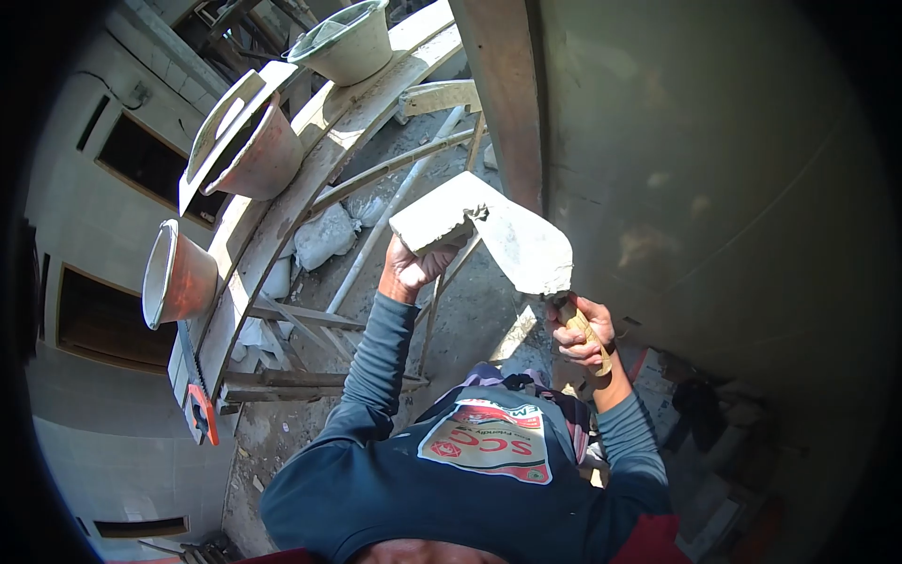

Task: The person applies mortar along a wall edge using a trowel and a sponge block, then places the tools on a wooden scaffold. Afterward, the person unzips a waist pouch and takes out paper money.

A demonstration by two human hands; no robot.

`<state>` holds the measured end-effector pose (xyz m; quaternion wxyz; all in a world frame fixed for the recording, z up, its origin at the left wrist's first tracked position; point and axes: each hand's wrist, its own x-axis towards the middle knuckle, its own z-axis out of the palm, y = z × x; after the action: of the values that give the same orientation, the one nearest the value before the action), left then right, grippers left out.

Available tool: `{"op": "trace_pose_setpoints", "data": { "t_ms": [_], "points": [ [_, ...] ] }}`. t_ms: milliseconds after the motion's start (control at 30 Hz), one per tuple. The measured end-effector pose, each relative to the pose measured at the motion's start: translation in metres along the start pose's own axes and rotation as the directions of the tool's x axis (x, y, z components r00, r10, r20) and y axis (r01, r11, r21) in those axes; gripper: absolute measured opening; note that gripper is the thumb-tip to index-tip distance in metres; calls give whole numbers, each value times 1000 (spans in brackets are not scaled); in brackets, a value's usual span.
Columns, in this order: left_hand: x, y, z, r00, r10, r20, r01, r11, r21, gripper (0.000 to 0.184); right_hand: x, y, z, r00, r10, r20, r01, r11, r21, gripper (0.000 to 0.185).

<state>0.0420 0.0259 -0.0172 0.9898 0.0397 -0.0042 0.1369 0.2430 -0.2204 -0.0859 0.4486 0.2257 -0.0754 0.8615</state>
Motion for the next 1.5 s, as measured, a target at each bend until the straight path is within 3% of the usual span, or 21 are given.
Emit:
{"op": "trace_pose_setpoints", "data": {
  "t_ms": [67,167,300,333,400,433,500,567,633,667,733,767,833,967,1033,1133,1233,1333,1400,1500],
  "points": [
    [4,-8,7,993,-29,116,40,995,-93,52,12,-4,7,1000,0,30,2,999,-46,47],
    [9,-17,5,991,-10,135,33,985,-167,51,31,-15,24,998,0,70,4,998,-66,52],
    [15,-19,15,991,39,129,-30,997,-69,44,74,-42,99,993,-99,59,113,941,-320,51],
    [14,-18,16,991,48,121,-41,997,-67,45,86,-49,125,983,-179,47,180,866,-467,50],
    [7,-23,29,979,198,-42,-196,979,48,45,110,-62,178,939,-327,103,301,644,-703,49],
    [5,-19,26,987,156,-36,-157,988,-14,46,124,-71,206,914,-375,154,332,476,-814,49],
    [-2,-10,12,972,226,-60,-226,974,20,45,155,-80,264,821,-471,322,376,22,-926,49],
    [-11,-2,-1,976,218,-24,-218,976,-11,45,182,-89,312,709,-535,458,263,-402,-877,44],
    [-19,6,-6,987,62,149,-37,986,-164,47,209,-91,351,621,-558,551,118,-628,-769,36],
    [-23,7,-6,986,59,159,-31,985,-170,47,221,-94,364,625,-553,551,111,-636,-764,36],
    [-32,8,-7,985,125,120,-110,987,-119,47,242,-102,381,554,-587,591,-96,-750,-655,29],
    [-37,10,-12,984,156,91,-146,984,-107,48,253,-110,385,557,-583,591,-100,-754,-649,29],
    [-43,12,-16,984,139,107,-123,981,-147,48,271,-120,386,561,-508,653,-244,-856,-456,28],
    [-51,15,-22,980,180,82,-170,979,-113,46,279,-109,375,572,-498,652,-328,-867,-374,29],
    [-56,13,-21,982,171,79,-163,981,-101,44,261,-102,375,600,-603,526,-268,-771,-577,31],
    [-56,15,-21,987,122,107,-94,967,-235,42,237,-99,379,615,-601,511,-140,-721,-679,34],
    [-57,16,-25,969,240,-56,-245,959,-144,43,239,-111,392,572,-610,549,-142,-732,-666,38],
    [-57,15,-21,968,245,-59,-251,960,-126,43,248,-117,399,583,-596,551,-153,-747,-647,37],
    [-56,16,-21,970,236,-60,-242,962,-127,43,257,-116,397,618,-598,511,-243,-763,-599,35],
    [-59,19,-24,975,216,-53,-221,968,-123,43,253,-110,385,619,-612,492,-220,-737,-640,35]
  ]
}}
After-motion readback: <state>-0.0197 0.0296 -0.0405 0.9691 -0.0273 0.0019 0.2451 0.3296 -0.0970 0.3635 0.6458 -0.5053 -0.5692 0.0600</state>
